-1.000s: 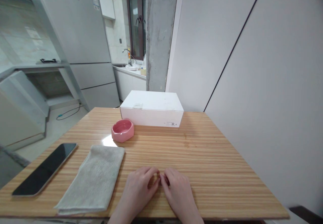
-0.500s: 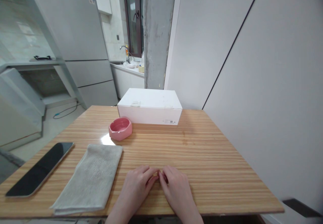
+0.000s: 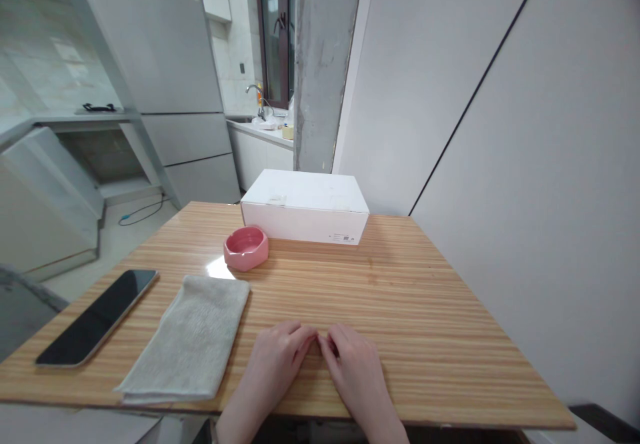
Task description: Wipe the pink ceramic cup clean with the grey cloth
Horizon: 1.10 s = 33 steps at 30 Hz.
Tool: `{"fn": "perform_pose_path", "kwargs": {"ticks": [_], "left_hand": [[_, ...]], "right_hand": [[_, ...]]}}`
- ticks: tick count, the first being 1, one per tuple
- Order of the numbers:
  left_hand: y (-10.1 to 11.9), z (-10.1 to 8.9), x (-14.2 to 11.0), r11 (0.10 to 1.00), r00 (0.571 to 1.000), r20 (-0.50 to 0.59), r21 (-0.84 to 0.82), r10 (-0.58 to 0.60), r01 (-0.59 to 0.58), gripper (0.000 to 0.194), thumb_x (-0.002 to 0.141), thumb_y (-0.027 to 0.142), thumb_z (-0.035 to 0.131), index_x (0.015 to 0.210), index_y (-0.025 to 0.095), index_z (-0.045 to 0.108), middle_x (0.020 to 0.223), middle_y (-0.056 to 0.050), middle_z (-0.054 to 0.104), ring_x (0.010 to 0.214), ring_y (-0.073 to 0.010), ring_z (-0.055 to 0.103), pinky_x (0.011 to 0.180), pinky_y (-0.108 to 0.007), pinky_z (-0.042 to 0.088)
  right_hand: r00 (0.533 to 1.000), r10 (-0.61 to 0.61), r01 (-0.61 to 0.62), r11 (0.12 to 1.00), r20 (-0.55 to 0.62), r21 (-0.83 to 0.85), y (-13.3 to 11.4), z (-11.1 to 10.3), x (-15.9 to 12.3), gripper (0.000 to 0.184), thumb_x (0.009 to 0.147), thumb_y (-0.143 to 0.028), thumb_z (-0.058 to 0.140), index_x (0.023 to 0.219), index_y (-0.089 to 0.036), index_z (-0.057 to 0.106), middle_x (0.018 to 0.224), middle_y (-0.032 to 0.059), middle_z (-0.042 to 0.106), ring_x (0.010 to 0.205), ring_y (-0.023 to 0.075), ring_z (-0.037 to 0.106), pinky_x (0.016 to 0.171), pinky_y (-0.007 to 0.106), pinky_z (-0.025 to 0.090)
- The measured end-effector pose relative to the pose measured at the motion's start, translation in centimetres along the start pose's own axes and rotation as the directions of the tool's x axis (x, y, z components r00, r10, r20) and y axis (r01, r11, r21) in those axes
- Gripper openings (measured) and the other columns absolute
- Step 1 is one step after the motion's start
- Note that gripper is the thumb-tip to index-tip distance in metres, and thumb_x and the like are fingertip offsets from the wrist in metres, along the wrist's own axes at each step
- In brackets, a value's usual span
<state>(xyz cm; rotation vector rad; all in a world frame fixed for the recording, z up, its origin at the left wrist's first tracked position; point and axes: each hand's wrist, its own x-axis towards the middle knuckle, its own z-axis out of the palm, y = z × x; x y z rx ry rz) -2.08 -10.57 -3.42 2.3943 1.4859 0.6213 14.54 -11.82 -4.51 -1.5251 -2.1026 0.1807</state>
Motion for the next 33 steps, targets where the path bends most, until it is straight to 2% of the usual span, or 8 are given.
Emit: {"fn": "perform_pose_path", "kwargs": {"ticks": [10, 27, 33], "left_hand": [[0.47, -0.12, 0.02, 0.993, 0.993, 0.024, -0.018, -0.114, 0.115, 0.012, 0.088, 0.021, 0.046, 0.082, 0.022, 0.057, 0.077, 0.001, 0.066, 0.071, -0.0170, 0.061, 0.064, -0.027, 0.040], [0.67, -0.32, 0.05, 0.993, 0.993, 0.017, -0.029, -0.114, 0.115, 0.013, 0.089, 0.022, 0.045, 0.084, 0.023, 0.056, 0.081, 0.001, 0.067, 0.074, -0.0172, 0.062, 0.065, -0.027, 0.040], [0.86, -0.54, 0.17, 0.993, 0.993, 0.021, -0.036, -0.113, 0.114, 0.012, 0.089, 0.025, 0.046, 0.083, 0.024, 0.057, 0.079, 0.001, 0.066, 0.072, -0.0165, 0.062, 0.064, -0.027, 0.040]], "right_hand": [[1.000, 0.012, -0.012, 1.000, 0.000, -0.028, -0.03, 0.11, -0.02, 0.021, 0.090, -0.021, 0.049, 0.070, -0.022, 0.050, 0.066, -0.0020, 0.056, 0.060, 0.0154, 0.055, 0.057, 0.027, 0.029], [0.999, -0.023, 0.021, 0.999, -0.044, -0.033, -0.04, 0.15, -0.01, 0.024, 0.092, -0.023, 0.045, 0.069, -0.022, 0.048, 0.064, -0.0019, 0.056, 0.058, 0.0147, 0.054, 0.056, 0.026, 0.030], [0.999, -0.018, 0.018, 1.000, -0.026, -0.017, -0.13, 0.01, 0.00, 0.022, 0.091, -0.020, 0.046, 0.069, -0.022, 0.049, 0.065, -0.0020, 0.057, 0.060, 0.0145, 0.055, 0.057, 0.026, 0.031]]}}
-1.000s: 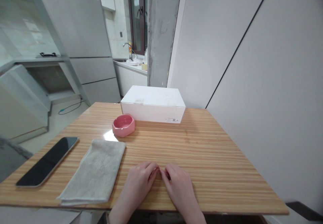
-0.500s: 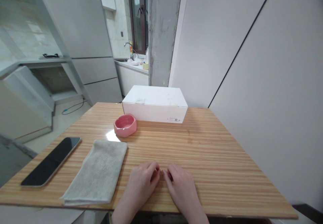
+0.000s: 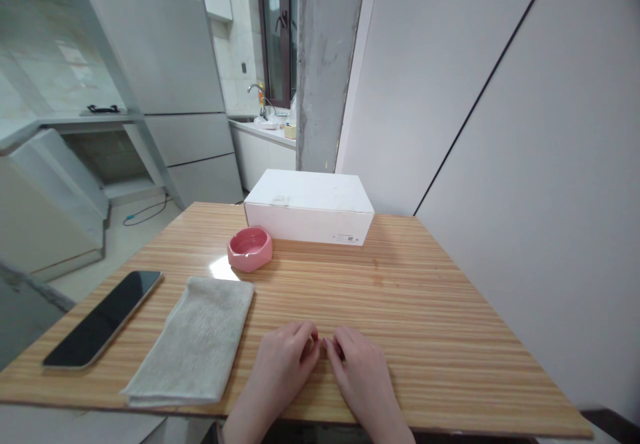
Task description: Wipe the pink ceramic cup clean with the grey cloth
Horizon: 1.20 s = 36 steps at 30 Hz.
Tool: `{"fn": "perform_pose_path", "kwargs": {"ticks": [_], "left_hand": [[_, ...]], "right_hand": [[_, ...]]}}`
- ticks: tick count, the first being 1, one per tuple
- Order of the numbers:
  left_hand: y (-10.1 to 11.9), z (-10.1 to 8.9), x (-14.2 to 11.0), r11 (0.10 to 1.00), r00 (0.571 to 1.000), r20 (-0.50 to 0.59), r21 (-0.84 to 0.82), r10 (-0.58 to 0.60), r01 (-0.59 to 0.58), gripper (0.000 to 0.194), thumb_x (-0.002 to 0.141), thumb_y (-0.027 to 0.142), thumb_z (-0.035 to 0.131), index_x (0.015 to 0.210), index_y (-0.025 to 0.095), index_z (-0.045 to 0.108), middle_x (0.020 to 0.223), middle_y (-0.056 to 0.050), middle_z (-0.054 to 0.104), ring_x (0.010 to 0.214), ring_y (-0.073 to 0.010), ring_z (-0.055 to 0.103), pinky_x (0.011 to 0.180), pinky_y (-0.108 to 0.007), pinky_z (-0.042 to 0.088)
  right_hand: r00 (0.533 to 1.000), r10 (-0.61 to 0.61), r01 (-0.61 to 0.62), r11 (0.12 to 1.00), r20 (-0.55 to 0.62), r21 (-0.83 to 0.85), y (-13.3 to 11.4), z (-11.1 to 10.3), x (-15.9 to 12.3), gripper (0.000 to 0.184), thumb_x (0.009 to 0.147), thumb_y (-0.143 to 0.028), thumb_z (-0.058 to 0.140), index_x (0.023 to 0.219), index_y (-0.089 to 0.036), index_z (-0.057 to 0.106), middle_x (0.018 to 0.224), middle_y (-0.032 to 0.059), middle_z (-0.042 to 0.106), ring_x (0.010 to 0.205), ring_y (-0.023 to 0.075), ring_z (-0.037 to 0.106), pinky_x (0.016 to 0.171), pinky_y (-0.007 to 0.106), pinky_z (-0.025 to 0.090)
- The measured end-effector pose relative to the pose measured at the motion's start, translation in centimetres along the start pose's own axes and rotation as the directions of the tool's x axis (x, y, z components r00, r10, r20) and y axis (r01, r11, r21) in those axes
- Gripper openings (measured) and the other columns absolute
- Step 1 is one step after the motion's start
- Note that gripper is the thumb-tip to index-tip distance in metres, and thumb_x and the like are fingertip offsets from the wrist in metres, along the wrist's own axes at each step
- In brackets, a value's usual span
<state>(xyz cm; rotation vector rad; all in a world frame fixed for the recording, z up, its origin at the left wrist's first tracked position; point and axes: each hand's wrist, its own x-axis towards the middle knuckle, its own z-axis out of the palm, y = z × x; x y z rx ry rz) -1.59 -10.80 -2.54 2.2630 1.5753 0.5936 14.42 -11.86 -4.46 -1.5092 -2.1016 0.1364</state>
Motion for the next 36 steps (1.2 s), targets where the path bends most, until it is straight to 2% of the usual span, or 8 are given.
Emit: {"fn": "perform_pose_path", "kwargs": {"ticks": [17, 25, 36], "left_hand": [[0.05, -0.30, -0.09, 0.999, 0.999, 0.010, -0.013, 0.033, -0.033, 0.009, 0.086, 0.024, 0.051, 0.088, 0.025, 0.059, 0.082, 0.001, 0.067, 0.074, -0.0170, 0.062, 0.064, -0.027, 0.040], [-0.22, -0.28, -0.06, 0.996, 0.996, 0.035, 0.008, 0.088, -0.088, 0.022, 0.092, 0.027, 0.046, 0.102, 0.031, 0.065, 0.089, 0.000, 0.068, 0.083, -0.0181, 0.064, 0.072, -0.027, 0.045], [-0.25, -0.42, -0.01, 0.995, 0.996, 0.040, 0.063, 0.080, -0.082, 0.027, 0.094, 0.030, 0.042, 0.092, 0.029, 0.068, 0.080, -0.001, 0.067, 0.074, -0.0170, 0.064, 0.066, -0.026, 0.044]], "right_hand": [[1.000, 0.005, -0.005, 1.000, 0.021, 0.003, -0.07, -0.08, 0.13, 0.022, 0.092, -0.020, 0.045, 0.071, -0.022, 0.050, 0.067, -0.0012, 0.058, 0.062, 0.0152, 0.056, 0.058, 0.026, 0.032], [1.000, -0.016, 0.016, 1.000, -0.014, -0.012, -0.13, -0.16, 0.14, 0.026, 0.094, -0.023, 0.041, 0.071, -0.022, 0.050, 0.066, -0.0013, 0.058, 0.060, 0.0143, 0.055, 0.057, 0.026, 0.031], [0.999, -0.031, 0.030, 0.999, -0.034, -0.019, -0.11, -0.27, 0.22, 0.029, 0.096, -0.027, 0.039, 0.069, -0.022, 0.050, 0.064, -0.0017, 0.056, 0.057, 0.0136, 0.054, 0.055, 0.026, 0.031]]}}
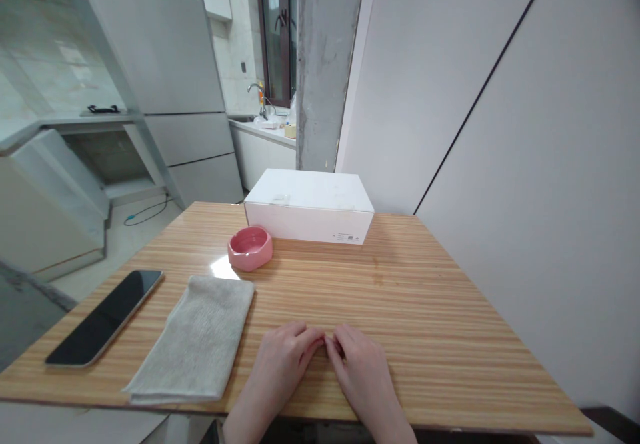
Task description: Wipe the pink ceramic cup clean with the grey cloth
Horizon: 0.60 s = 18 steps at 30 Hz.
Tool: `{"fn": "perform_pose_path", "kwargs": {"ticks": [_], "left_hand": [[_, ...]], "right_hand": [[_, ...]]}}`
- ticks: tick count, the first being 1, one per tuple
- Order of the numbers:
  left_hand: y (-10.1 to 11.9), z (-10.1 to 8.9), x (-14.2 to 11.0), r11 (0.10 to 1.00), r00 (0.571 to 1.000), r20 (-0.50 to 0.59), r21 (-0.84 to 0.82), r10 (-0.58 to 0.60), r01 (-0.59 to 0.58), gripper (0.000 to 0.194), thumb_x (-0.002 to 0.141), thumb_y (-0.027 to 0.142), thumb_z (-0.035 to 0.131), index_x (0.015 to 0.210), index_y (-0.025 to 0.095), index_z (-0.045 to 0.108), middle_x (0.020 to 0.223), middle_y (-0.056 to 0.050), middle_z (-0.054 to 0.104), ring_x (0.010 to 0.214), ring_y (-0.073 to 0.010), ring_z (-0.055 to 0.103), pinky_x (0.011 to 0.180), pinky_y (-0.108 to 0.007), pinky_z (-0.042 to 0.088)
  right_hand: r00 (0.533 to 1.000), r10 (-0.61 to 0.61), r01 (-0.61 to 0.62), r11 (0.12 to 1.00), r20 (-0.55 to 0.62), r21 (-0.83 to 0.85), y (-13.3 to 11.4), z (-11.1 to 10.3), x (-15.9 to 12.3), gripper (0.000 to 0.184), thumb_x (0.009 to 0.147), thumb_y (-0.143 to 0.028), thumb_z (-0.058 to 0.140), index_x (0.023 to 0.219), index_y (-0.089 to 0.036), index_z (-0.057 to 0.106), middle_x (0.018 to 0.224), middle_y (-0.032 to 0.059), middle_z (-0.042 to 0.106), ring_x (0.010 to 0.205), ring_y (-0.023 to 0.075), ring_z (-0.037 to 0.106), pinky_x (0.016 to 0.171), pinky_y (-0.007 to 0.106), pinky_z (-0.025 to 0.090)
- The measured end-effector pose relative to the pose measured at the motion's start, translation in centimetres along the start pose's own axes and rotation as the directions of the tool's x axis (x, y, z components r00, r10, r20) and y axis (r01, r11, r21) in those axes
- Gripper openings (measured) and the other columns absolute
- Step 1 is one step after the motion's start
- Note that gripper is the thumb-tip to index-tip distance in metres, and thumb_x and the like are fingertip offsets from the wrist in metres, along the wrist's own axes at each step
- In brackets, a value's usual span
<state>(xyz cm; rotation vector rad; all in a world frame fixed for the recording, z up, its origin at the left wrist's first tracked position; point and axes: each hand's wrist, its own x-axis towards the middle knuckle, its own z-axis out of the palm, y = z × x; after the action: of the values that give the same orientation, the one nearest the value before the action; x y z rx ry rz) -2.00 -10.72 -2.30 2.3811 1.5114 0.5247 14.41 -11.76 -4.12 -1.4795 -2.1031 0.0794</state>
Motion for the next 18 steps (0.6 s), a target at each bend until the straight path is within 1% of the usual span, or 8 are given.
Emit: {"fn": "perform_pose_path", "kwargs": {"ticks": [4, 7, 9, 11, 13, 16, 17, 18], "left_hand": [[-0.2, 0.5, 0.0, 1.000, 0.999, -0.030, -0.018, 0.012, -0.013, 0.026, 0.093, 0.028, 0.043, 0.095, 0.031, 0.068, 0.079, -0.001, 0.067, 0.074, -0.0160, 0.064, 0.066, -0.024, 0.045], [0.0, 0.8, -0.1, 0.999, 0.998, -0.068, -0.051, 0.006, -0.009, 0.026, 0.092, 0.025, 0.042, 0.094, 0.028, 0.069, 0.080, -0.002, 0.067, 0.076, -0.0158, 0.065, 0.068, -0.024, 0.046], [0.2, 0.3, -0.1, 0.996, 0.997, -0.080, -0.089, -0.025, 0.017, 0.024, 0.091, 0.025, 0.045, 0.095, 0.026, 0.068, 0.081, -0.002, 0.068, 0.074, -0.0156, 0.064, 0.068, -0.024, 0.047], [0.1, -1.3, 0.2, 0.989, 0.992, -0.107, -0.137, -0.068, 0.053, 0.021, 0.089, 0.027, 0.048, 0.099, 0.026, 0.066, 0.083, -0.002, 0.067, 0.073, -0.0155, 0.063, 0.068, -0.026, 0.048], [-0.6, -3.8, 1.2, 0.982, 0.973, -0.206, -0.174, -0.107, 0.071, 0.023, 0.088, 0.033, 0.049, 0.104, 0.025, 0.064, 0.087, -0.003, 0.066, 0.078, -0.0164, 0.063, 0.073, -0.028, 0.049], [-3.2, -7.7, 3.8, 0.985, 0.870, -0.465, -0.131, -0.163, 0.114, 0.034, 0.086, 0.043, 0.052, 0.111, 0.022, 0.061, 0.108, -0.007, 0.063, 0.103, -0.0217, 0.058, 0.092, -0.035, 0.044], [-4.4, -8.5, 4.8, 0.980, 0.836, -0.513, -0.079, -0.196, 0.181, 0.040, 0.084, 0.046, 0.053, 0.115, 0.021, 0.059, 0.115, -0.008, 0.060, 0.109, -0.0243, 0.055, 0.096, -0.038, 0.042], [-5.6, -9.1, 5.8, 0.965, 0.821, -0.521, -0.018, -0.232, 0.261, 0.050, 0.081, 0.049, 0.056, 0.121, 0.019, 0.055, 0.120, -0.011, 0.058, 0.112, -0.0274, 0.053, 0.097, -0.041, 0.040]], "right_hand": [[1.000, 0.016, -0.016, 1.000, 0.013, 0.008, 0.1, 0.2, -0.1, 0.028, 0.095, -0.025, 0.041, 0.069, -0.022, 0.050, 0.064, -0.0019, 0.056, 0.059, 0.0141, 0.054, 0.056, 0.026, 0.031], [0.999, 0.035, -0.036, 0.999, 0.038, 0.022, 0.1, 0.1, 0.0, 0.025, 0.094, -0.024, 0.044, 0.070, -0.022, 0.050, 0.066, -0.0021, 0.057, 0.061, 0.0144, 0.055, 0.057, 0.026, 0.032], [0.998, 0.042, -0.044, 0.999, 0.051, 0.032, 0.0, 0.0, 0.0, 0.024, 0.094, -0.025, 0.045, 0.070, -0.022, 0.050, 0.067, -0.0020, 0.057, 0.061, 0.0144, 0.056, 0.058, 0.026, 0.032], [0.997, 0.044, -0.046, 0.998, 0.057, 0.031, 0.0, -0.1, 0.0, 0.025, 0.094, -0.026, 0.045, 0.070, -0.022, 0.050, 0.066, -0.0020, 0.058, 0.060, 0.0145, 0.056, 0.057, 0.026, 0.031], [0.998, 0.044, -0.044, 0.999, 0.049, 0.018, 0.0, -0.1, 0.1, 0.027, 0.094, -0.027, 0.044, 0.068, -0.022, 0.049, 0.064, -0.0020, 0.057, 0.059, 0.0147, 0.055, 0.056, 0.026, 0.031], [0.999, 0.035, -0.035, 0.999, 0.024, -0.003, 0.0, 0.1, 0.1, 0.029, 0.095, -0.028, 0.042, 0.067, -0.022, 0.048, 0.062, -0.0020, 0.057, 0.057, 0.0145, 0.055, 0.055, 0.026, 0.030], [0.999, 0.030, -0.029, 1.000, 0.012, -0.007, 0.1, 0.1, 0.1, 0.030, 0.095, -0.029, 0.042, 0.066, -0.022, 0.048, 0.062, -0.0019, 0.057, 0.057, 0.0142, 0.055, 0.055, 0.026, 0.030], [1.000, 0.024, -0.024, 1.000, -0.001, -0.010, 0.1, 0.2, 0.1, 0.031, 0.095, -0.029, 0.041, 0.066, -0.022, 0.048, 0.061, -0.0018, 0.057, 0.056, 0.0140, 0.054, 0.055, 0.026, 0.030]]}}
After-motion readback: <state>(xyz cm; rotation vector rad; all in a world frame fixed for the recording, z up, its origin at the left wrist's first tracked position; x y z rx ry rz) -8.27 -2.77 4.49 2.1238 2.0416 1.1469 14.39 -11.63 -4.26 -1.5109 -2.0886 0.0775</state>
